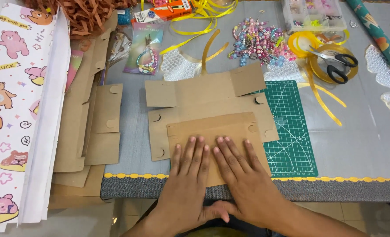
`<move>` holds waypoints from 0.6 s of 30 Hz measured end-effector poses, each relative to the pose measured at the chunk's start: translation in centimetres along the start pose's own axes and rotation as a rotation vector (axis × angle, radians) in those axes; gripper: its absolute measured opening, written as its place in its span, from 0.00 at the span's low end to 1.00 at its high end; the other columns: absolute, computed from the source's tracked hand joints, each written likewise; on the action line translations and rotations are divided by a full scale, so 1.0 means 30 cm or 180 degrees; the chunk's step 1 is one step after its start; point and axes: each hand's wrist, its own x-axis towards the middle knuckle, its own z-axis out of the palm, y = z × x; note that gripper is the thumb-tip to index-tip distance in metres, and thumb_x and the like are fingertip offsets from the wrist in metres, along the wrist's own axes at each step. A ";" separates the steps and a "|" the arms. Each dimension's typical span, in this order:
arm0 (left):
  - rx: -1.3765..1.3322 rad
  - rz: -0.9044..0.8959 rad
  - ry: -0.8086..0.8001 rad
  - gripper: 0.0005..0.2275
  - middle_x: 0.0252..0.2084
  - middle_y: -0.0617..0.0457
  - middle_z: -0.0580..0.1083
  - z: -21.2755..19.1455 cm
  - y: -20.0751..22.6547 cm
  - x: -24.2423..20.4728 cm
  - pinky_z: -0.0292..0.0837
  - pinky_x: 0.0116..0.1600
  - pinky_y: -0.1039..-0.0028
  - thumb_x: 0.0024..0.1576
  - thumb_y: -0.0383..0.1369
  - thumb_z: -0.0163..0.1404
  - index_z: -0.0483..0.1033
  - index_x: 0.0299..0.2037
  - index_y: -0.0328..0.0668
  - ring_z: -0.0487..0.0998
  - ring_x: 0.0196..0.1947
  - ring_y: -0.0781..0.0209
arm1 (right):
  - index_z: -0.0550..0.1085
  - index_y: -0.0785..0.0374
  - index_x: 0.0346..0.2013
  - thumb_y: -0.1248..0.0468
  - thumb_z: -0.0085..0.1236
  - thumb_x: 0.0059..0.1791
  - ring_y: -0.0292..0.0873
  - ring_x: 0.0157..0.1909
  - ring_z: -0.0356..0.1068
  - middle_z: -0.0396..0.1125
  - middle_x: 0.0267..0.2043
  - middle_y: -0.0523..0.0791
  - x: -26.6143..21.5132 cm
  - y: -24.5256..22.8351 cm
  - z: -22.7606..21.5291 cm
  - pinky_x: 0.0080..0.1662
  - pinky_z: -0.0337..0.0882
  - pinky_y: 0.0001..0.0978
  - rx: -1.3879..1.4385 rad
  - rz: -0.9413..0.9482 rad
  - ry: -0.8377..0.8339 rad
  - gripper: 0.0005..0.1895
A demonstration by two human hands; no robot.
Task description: Attaching a beaded keychain to a display card and folding a cardboard box.
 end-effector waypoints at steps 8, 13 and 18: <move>-0.0604 -0.0037 -0.0120 0.69 0.91 0.24 0.39 0.002 -0.096 -0.120 0.35 0.92 0.47 0.53 0.84 0.28 0.35 0.87 0.19 0.37 0.92 0.30 | 0.41 0.70 0.90 0.17 0.30 0.54 0.63 0.94 0.35 0.36 0.94 0.63 -0.116 0.152 -0.060 0.88 0.39 0.55 0.0294 0.0083 -0.0207 0.70; -0.0761 -0.0146 -0.0211 0.66 0.92 0.28 0.38 -0.019 -0.112 -0.133 0.34 0.91 0.51 0.56 0.82 0.32 0.33 0.88 0.23 0.36 0.92 0.33 | 0.74 0.73 0.51 0.21 0.47 0.54 0.68 0.92 0.43 0.47 0.91 0.65 -0.057 0.232 -0.057 0.86 0.43 0.67 0.0715 0.0325 -0.0270 0.51; -0.1086 -0.0755 0.0775 0.45 0.89 0.40 0.60 -0.148 -0.140 -0.133 0.55 0.88 0.41 0.68 0.69 0.29 0.59 0.86 0.43 0.58 0.90 0.34 | 0.67 0.60 0.72 0.14 0.66 0.42 0.58 0.76 0.67 0.72 0.73 0.48 0.100 0.356 -0.009 0.67 0.59 0.61 0.0827 0.0844 -0.0549 0.64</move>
